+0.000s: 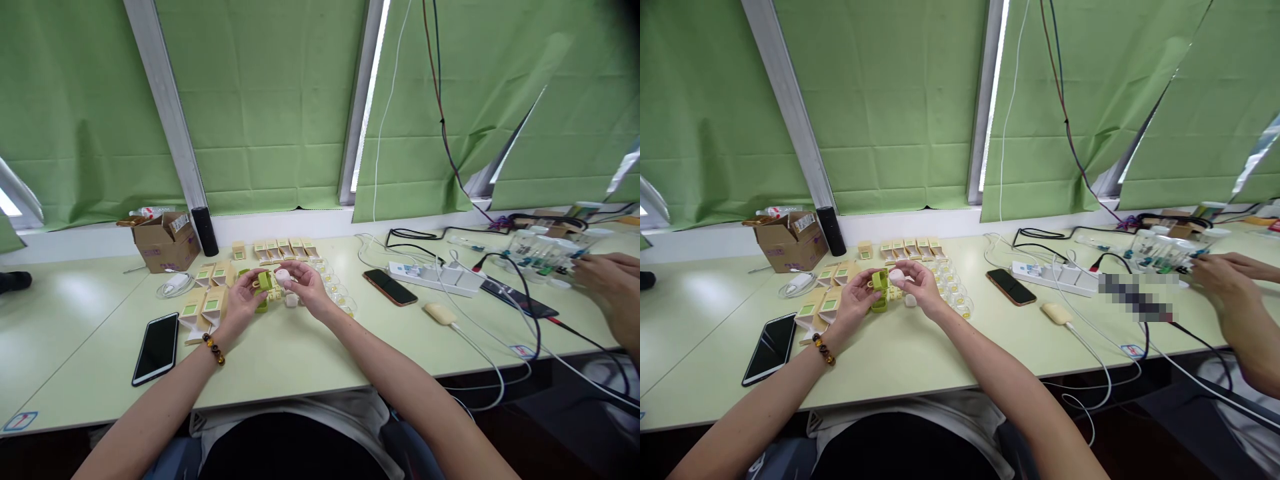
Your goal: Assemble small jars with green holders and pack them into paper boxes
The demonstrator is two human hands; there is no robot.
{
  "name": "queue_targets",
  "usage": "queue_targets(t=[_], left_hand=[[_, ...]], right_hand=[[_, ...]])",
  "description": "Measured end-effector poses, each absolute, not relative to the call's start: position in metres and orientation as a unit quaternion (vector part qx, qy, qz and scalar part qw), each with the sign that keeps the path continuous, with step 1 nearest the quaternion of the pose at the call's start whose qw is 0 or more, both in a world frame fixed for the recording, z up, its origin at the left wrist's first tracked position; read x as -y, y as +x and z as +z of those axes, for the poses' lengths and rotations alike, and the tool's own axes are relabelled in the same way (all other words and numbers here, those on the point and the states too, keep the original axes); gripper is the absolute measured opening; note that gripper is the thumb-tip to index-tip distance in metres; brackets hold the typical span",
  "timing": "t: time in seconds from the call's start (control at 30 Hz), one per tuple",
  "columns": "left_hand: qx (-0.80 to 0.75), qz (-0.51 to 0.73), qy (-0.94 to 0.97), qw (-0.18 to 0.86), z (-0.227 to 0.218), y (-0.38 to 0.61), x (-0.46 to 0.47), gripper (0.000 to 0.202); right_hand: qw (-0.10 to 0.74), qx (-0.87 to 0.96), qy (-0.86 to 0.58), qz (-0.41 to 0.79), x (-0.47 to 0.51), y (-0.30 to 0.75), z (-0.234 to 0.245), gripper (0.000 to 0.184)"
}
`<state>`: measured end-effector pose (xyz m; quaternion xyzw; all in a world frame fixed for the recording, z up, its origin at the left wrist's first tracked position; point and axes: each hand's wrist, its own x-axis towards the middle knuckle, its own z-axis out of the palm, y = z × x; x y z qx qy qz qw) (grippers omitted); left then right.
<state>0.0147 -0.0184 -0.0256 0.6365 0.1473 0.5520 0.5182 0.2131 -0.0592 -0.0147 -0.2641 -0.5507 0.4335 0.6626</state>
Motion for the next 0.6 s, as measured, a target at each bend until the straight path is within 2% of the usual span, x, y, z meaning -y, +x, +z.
queue_targets(t=[0.2,0.6], left_hand=[[-0.160,0.577,0.662,0.451,-0.025,0.019,0.026,0.050],[-0.185,0.555,0.699,0.411,-0.029,0.018,0.031,0.051]], right_hand=[[0.666,0.547,-0.283,0.420,0.060,0.212,-0.016,0.044],[0.659,0.558,-0.305,0.401,0.060,0.208,-0.015,0.038]])
